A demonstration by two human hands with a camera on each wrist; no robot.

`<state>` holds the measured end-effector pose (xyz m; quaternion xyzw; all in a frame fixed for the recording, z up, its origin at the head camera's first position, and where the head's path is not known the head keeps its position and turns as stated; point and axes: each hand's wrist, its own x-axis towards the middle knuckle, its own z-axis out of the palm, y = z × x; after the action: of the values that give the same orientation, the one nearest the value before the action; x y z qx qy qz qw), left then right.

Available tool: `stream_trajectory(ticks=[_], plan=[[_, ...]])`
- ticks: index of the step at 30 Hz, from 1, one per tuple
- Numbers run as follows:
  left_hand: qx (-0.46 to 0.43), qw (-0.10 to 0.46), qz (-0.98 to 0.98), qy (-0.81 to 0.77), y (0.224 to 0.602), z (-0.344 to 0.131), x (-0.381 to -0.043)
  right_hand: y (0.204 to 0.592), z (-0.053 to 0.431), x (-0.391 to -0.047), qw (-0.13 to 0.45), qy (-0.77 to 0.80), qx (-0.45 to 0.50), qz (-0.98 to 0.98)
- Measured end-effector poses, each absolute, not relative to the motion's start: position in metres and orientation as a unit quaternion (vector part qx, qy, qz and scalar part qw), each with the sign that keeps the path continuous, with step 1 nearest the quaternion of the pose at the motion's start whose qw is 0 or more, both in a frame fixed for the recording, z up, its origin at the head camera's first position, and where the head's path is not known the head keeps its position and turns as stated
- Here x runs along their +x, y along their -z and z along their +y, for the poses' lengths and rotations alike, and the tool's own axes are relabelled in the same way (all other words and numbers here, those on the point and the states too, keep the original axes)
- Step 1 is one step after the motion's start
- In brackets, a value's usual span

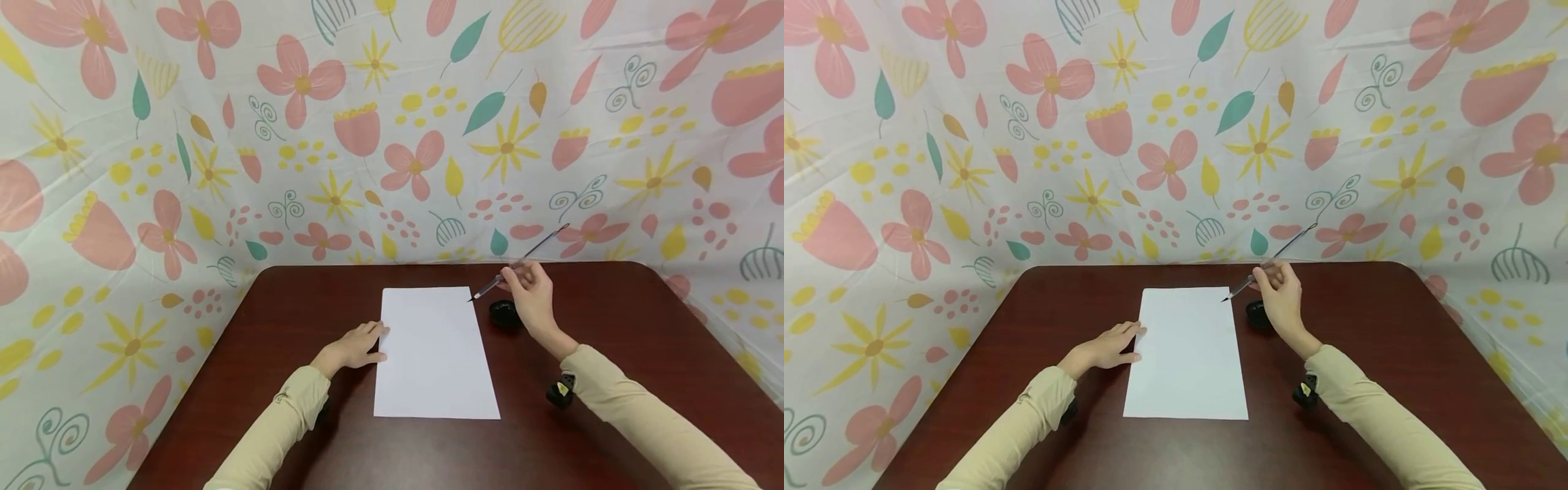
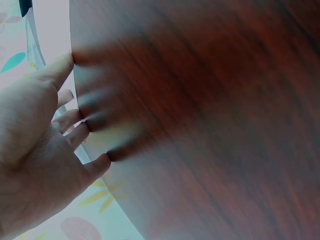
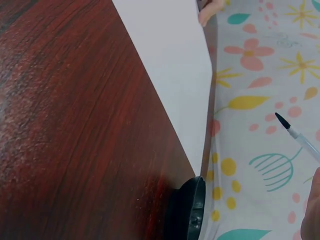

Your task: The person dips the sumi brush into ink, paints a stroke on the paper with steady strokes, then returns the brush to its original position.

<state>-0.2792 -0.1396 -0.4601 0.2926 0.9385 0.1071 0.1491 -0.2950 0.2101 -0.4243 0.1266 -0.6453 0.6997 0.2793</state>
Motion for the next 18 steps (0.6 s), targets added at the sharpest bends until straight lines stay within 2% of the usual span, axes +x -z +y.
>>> stream_trajectory(ticks=[18], plan=[[0.305,0.142,0.935,-0.111,0.461,-0.141,-0.279,0.407,0.193,-0.288,0.253,-0.685,0.143,-0.668]])
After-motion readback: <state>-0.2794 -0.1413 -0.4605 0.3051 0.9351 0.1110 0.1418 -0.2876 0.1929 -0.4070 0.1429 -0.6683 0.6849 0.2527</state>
